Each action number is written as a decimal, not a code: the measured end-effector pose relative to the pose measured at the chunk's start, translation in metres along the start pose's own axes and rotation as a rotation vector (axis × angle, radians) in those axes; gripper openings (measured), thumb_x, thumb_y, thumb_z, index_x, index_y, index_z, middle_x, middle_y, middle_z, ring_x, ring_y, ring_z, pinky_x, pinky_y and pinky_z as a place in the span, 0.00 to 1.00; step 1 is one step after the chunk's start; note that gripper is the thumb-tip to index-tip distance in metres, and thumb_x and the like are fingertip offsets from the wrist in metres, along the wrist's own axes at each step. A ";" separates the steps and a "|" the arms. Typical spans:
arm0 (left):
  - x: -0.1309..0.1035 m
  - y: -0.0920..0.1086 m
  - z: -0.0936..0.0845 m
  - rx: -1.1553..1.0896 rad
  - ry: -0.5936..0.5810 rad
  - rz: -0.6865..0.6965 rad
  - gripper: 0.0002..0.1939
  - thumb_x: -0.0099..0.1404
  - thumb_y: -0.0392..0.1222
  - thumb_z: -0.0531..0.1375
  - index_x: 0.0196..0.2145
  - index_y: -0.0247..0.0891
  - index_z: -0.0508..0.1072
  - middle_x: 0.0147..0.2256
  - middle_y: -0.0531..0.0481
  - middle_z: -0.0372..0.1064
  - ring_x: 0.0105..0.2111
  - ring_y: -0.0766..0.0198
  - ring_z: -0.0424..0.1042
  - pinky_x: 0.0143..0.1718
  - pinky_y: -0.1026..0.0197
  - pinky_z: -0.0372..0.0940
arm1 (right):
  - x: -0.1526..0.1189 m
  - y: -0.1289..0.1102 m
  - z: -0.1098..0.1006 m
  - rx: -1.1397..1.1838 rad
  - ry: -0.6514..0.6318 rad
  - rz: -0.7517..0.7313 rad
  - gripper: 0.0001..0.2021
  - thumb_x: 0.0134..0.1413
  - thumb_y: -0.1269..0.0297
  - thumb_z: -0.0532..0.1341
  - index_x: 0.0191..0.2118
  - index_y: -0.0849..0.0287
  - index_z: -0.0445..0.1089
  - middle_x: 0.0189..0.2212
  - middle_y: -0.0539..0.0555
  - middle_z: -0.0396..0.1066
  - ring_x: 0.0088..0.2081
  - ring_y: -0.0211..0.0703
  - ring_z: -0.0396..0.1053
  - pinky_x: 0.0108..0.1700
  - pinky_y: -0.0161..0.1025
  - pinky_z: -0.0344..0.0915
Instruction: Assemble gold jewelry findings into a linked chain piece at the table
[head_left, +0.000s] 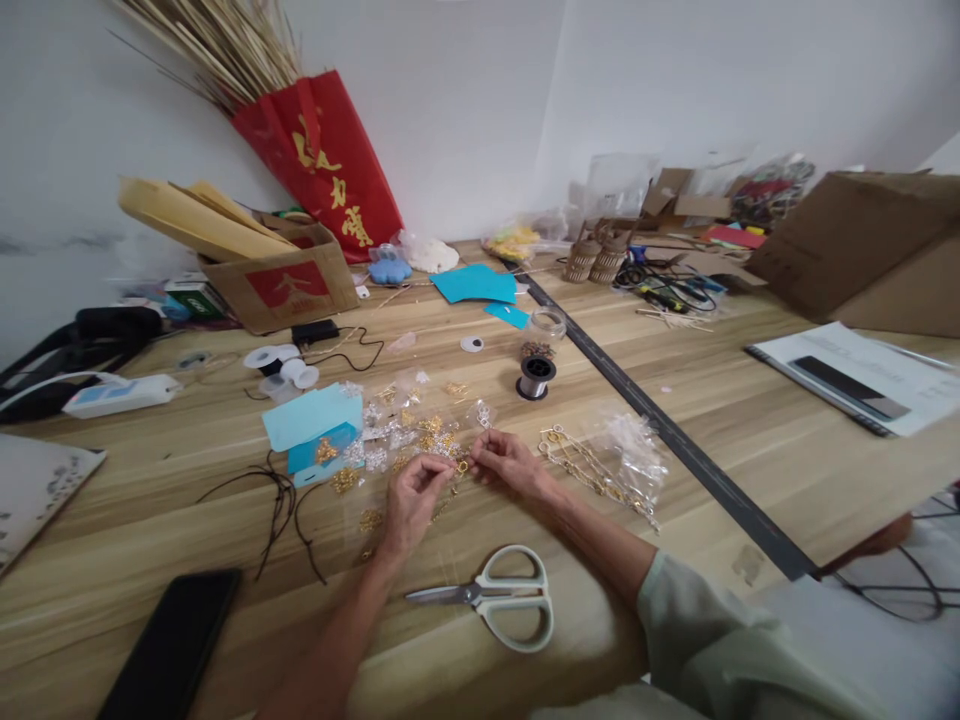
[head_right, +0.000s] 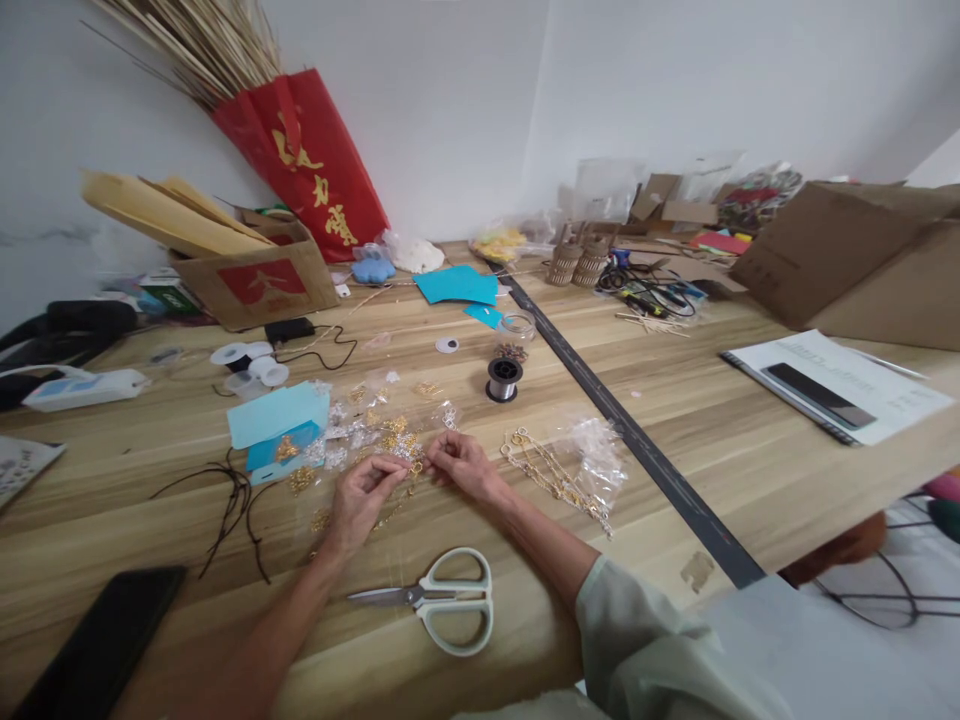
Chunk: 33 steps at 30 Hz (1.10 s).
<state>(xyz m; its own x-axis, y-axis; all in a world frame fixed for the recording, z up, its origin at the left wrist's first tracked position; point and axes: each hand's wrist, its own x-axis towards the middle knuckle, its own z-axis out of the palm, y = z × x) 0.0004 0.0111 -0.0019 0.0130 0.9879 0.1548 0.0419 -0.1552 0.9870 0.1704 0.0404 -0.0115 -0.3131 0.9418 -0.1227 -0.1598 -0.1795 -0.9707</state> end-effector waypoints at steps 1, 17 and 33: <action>0.000 0.000 0.000 0.000 0.004 -0.013 0.05 0.53 0.39 0.63 0.24 0.35 0.71 0.29 0.48 0.73 0.33 0.62 0.71 0.37 0.61 0.66 | 0.000 0.000 0.000 0.002 0.001 0.001 0.17 0.44 0.52 0.65 0.28 0.61 0.65 0.23 0.50 0.69 0.23 0.33 0.67 0.23 0.29 0.63; 0.003 -0.001 -0.002 -0.144 0.026 -0.193 0.06 0.49 0.38 0.65 0.24 0.35 0.71 0.31 0.50 0.73 0.32 0.64 0.71 0.36 0.63 0.64 | -0.009 -0.013 0.010 0.226 -0.078 -0.006 0.12 0.43 0.58 0.67 0.28 0.61 0.68 0.31 0.53 0.72 0.31 0.35 0.68 0.26 0.27 0.62; 0.000 0.002 -0.003 -0.116 -0.154 -0.257 0.08 0.50 0.41 0.65 0.25 0.35 0.70 0.21 0.55 0.66 0.22 0.70 0.62 0.25 0.68 0.57 | -0.004 -0.005 0.010 0.421 -0.105 0.040 0.09 0.43 0.64 0.68 0.27 0.63 0.69 0.27 0.52 0.74 0.24 0.31 0.69 0.22 0.25 0.63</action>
<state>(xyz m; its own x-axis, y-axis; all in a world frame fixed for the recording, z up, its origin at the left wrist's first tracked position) -0.0026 0.0113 -0.0002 0.1685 0.9807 -0.0995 -0.0511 0.1095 0.9927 0.1630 0.0344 -0.0044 -0.4173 0.9014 -0.1160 -0.5064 -0.3366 -0.7939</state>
